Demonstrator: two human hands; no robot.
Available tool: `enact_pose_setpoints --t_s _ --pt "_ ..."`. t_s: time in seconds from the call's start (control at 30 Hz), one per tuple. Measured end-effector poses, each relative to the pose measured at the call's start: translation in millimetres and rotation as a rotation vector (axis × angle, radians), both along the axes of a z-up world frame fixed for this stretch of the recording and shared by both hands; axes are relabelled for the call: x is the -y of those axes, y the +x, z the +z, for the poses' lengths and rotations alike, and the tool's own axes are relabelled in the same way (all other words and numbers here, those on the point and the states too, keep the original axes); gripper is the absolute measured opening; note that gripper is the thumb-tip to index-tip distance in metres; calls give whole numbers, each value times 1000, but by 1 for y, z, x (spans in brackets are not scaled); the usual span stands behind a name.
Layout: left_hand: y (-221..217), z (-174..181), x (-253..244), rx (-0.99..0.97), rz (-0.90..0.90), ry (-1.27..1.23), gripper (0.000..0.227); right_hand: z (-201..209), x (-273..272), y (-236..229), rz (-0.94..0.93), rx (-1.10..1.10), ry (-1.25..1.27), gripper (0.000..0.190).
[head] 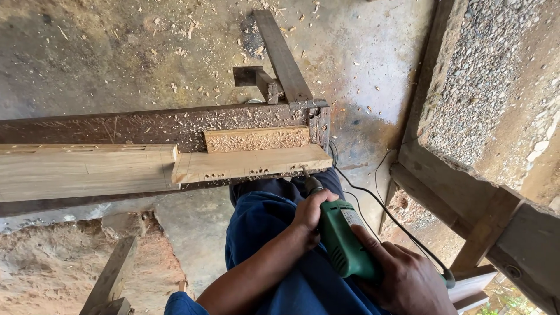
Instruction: The person sits on the floor, picks up a chisel and mallet, then uses a corded electric drill to bore a row of holes along the edge of a marked wooden board resting on a low bench and their lap, brushing away shavings between holes.
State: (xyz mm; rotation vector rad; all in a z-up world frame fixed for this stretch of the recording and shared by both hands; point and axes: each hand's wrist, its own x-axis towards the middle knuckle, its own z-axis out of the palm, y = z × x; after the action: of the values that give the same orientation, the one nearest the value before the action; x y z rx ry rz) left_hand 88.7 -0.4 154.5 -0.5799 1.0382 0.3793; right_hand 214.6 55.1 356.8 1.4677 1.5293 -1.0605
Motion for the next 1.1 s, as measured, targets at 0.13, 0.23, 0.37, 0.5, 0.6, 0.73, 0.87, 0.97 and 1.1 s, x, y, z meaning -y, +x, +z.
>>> enact_pose_setpoints --t_s 0.13,0.23,0.37,0.5,0.6,0.73,0.87,0.97,1.1 --pt "-9 9 -10 -28 -187 41 43 2 5 2 -28 -53 46 108" --pt "-5 6 -2 -55 -154 54 42 3 16 7 -62 -82 77 100" --pt "-1 7 2 -53 -109 62 42 3 29 17 -117 -136 104 95" --pt "1 12 1 -95 -120 52 42 3 36 21 -140 -78 67 89" --pt "-1 22 -1 -98 -130 73 40 8 42 23 -151 -105 122 89" --pt "4 24 0 -79 -137 31 42 9 49 34 -158 -122 160 85" --pt "7 30 3 -42 -103 33 42 11 57 41 -185 -118 149 85" --pt "5 34 4 -55 -107 59 41 15 60 38 -191 -82 140 84" --pt "2 39 3 -62 -78 49 40 17 58 35 -173 -75 150 82"
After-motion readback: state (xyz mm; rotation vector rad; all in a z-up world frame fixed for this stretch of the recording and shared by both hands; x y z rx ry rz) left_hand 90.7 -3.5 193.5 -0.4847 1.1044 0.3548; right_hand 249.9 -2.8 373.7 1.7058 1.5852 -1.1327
